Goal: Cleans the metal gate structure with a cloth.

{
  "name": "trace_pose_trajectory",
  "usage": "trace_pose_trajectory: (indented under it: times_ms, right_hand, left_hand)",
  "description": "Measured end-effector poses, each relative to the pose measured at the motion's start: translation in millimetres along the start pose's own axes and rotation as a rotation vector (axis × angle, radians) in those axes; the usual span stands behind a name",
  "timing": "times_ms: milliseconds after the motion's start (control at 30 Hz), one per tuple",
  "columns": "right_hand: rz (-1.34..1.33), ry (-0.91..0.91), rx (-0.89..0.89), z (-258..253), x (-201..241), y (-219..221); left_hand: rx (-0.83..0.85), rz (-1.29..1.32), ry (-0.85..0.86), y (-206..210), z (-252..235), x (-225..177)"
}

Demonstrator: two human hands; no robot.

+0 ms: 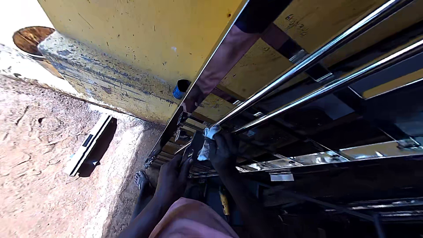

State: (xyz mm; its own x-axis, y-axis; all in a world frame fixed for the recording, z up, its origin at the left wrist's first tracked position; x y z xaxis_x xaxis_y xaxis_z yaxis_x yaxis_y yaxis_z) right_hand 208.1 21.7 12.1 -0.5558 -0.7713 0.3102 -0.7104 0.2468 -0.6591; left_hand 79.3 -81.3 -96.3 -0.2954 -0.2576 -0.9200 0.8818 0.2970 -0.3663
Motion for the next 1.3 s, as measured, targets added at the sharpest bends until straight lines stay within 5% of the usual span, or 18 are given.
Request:
trace_pose_trajectory:
  times_ms: [267, 400, 467, 567, 900, 1033, 1167, 1300]
  right_hand:
    - [-0.036, -0.002, 0.143, -5, 2, -8]
    - [-0.096, 0.279, 0.396, 48, -43, -17]
    - [-0.262, 0.305, 0.199, 42, -46, -39]
    - [-0.361, 0.199, -0.112, 11, -17, -60]
    - [-0.228, -0.113, 0.215, -18, 21, 7]
    - [-0.304, -0.113, 0.146, -11, 8, -4]
    - [-0.203, 0.028, 0.077, 16, -27, -22]
    - [-0.374, 0.324, 0.224, 48, -60, -20]
  left_hand:
    - [-0.044, 0.019, 0.010, -6, 5, -11]
    - [-0.043, 0.031, 0.007, -5, 7, -7]
    - [-0.048, 0.036, 0.005, -3, 4, -7]
    - [-0.039, 0.025, -0.015, -4, 4, -6]
    - [-0.069, -0.046, -0.039, -12, 2, -4]
    - [-0.079, -0.014, -0.029, -18, 5, -12]
    - [-0.098, 0.001, -0.029, -20, 10, -14]
    - [-0.110, 0.000, -0.045, -17, 7, -6]
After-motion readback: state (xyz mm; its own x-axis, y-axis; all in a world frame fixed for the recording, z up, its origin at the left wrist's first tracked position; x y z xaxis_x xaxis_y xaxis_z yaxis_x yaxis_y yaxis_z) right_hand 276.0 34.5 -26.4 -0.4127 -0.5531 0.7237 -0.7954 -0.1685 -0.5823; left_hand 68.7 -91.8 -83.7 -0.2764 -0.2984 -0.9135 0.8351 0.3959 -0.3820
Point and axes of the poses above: each hand's wrist, its own z-axis away from the middle knuckle, its own y-axis out of the palm, x = y × z, the point moved 9 cm from there along -z, towards the middle knuckle, and after that the axes turned 13 degrees about -z, right-handed, at the moved point
